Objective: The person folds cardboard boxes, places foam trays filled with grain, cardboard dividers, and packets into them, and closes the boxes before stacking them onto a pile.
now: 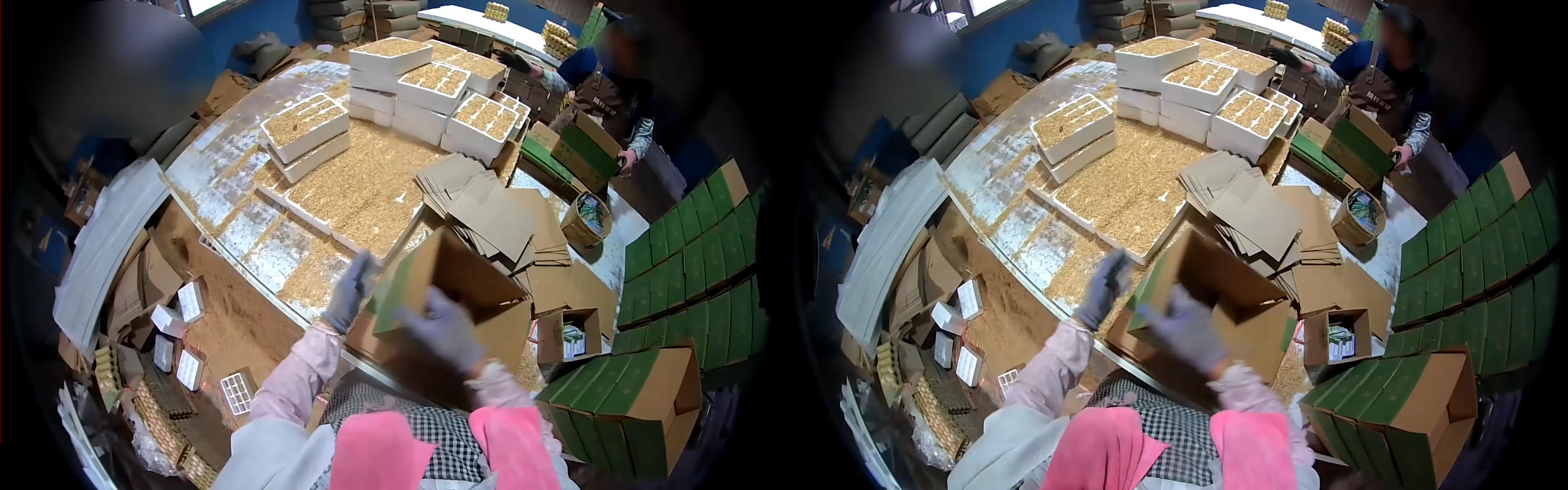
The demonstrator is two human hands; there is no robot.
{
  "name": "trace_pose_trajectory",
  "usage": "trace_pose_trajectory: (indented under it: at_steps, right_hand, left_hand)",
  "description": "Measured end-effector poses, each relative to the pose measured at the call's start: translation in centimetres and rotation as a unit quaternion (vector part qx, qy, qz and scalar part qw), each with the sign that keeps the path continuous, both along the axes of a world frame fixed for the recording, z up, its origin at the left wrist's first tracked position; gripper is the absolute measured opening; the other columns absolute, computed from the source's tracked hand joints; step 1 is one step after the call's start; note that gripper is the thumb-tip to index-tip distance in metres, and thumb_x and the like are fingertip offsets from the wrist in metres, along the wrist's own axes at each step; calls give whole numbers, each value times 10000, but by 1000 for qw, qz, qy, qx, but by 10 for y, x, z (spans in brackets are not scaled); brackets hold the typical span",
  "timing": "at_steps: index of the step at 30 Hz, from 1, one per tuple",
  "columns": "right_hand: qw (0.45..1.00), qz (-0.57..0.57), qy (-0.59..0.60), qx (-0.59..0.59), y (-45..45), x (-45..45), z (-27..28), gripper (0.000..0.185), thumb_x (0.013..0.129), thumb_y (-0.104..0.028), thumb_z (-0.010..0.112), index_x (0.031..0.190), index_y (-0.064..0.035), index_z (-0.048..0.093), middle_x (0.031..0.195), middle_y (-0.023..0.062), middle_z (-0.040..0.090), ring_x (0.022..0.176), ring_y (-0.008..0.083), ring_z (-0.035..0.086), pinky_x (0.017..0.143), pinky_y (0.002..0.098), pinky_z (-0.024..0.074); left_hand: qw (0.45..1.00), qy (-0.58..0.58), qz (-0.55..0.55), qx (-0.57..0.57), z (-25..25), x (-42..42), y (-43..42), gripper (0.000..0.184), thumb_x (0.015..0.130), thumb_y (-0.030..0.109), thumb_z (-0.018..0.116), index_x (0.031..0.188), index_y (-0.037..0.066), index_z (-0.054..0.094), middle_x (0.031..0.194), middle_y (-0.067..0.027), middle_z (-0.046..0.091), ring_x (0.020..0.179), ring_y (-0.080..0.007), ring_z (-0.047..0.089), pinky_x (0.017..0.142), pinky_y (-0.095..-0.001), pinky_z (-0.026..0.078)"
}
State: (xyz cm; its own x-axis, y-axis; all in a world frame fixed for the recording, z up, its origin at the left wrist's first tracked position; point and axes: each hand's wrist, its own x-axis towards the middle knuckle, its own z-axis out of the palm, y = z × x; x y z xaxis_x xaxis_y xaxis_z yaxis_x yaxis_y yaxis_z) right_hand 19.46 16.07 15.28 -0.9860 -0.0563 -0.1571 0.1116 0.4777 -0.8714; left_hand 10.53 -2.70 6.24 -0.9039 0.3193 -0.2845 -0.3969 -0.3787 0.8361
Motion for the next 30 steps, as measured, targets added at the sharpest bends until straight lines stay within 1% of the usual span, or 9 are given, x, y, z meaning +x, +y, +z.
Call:
trace_pose_trajectory:
  at_steps: [3,6,8,10,12,16,23,27,30]
  right_hand:
    - [942,260,-90,193,-55,1,-30,759,852,-581,558,1262,52,475,958,303,624,937,404,629,852,437,477]
    - [999,17,39,-4,17,10,-21,549,844,-269,694,1250,43,498,1264,286,510,1184,327,524,990,397,417]
    - [975,-125,107,152,95,39,-61,457,854,-227,651,1195,51,524,1237,264,533,1149,338,531,962,404,423]
    - [919,-113,74,370,155,81,-124,371,865,-185,609,1139,58,551,1210,241,556,1114,349,539,935,411,428]
    - [965,-216,-78,123,132,74,-102,330,868,-190,592,1093,51,579,1126,218,598,1032,369,564,876,411,443]
    - [951,-258,-90,144,114,63,-66,272,864,-158,593,1059,30,604,1033,196,627,958,316,597,820,390,462]
    - [900,-404,-158,38,139,76,-103,319,857,-108,599,1143,35,595,991,79,670,867,150,611,777,296,488]
    - [918,-375,-71,104,138,72,-115,332,864,-155,582,1123,52,575,994,202,640,924,310,602,817,375,466]
    - [938,-326,-38,113,118,42,-93,339,886,-152,559,1161,46,558,1012,223,627,950,355,588,844,388,460]
  left_hand:
    - [941,200,-102,-254,0,0,22,745,887,213,561,1496,21,179,1537,-213,207,1443,-252,171,1160,-339,146]
    - [961,210,-58,-169,-18,3,14,776,863,220,557,1476,-50,163,1552,-209,168,1452,-247,124,1168,-320,89]
    - [979,130,-67,-146,-10,-8,-7,775,917,376,516,1479,-38,180,1556,-184,181,1449,-252,139,1166,-322,99]
    - [922,106,101,-360,-86,-55,-23,429,913,262,507,1228,-29,498,1304,-254,481,1259,-359,430,1041,-433,333]
    - [807,-44,178,-561,-85,-104,-22,393,899,361,527,1003,-12,595,1062,-247,603,1034,-392,559,900,-500,414]
    - [697,15,321,-641,-203,-158,21,683,877,534,541,1261,-21,434,1190,-286,499,1167,-425,450,967,-494,372]
    - [849,-82,302,-427,-104,-152,33,983,860,348,695,1496,13,24,1517,-272,131,1373,-390,232,1126,-468,225]
    - [953,-59,297,14,-111,-144,-16,903,891,208,655,1514,92,11,1451,-208,304,1283,-308,398,1059,-408,398]
    - [975,-21,209,69,-40,-121,-58,702,909,158,616,1485,133,217,1293,-171,500,1113,-267,562,905,-393,531]
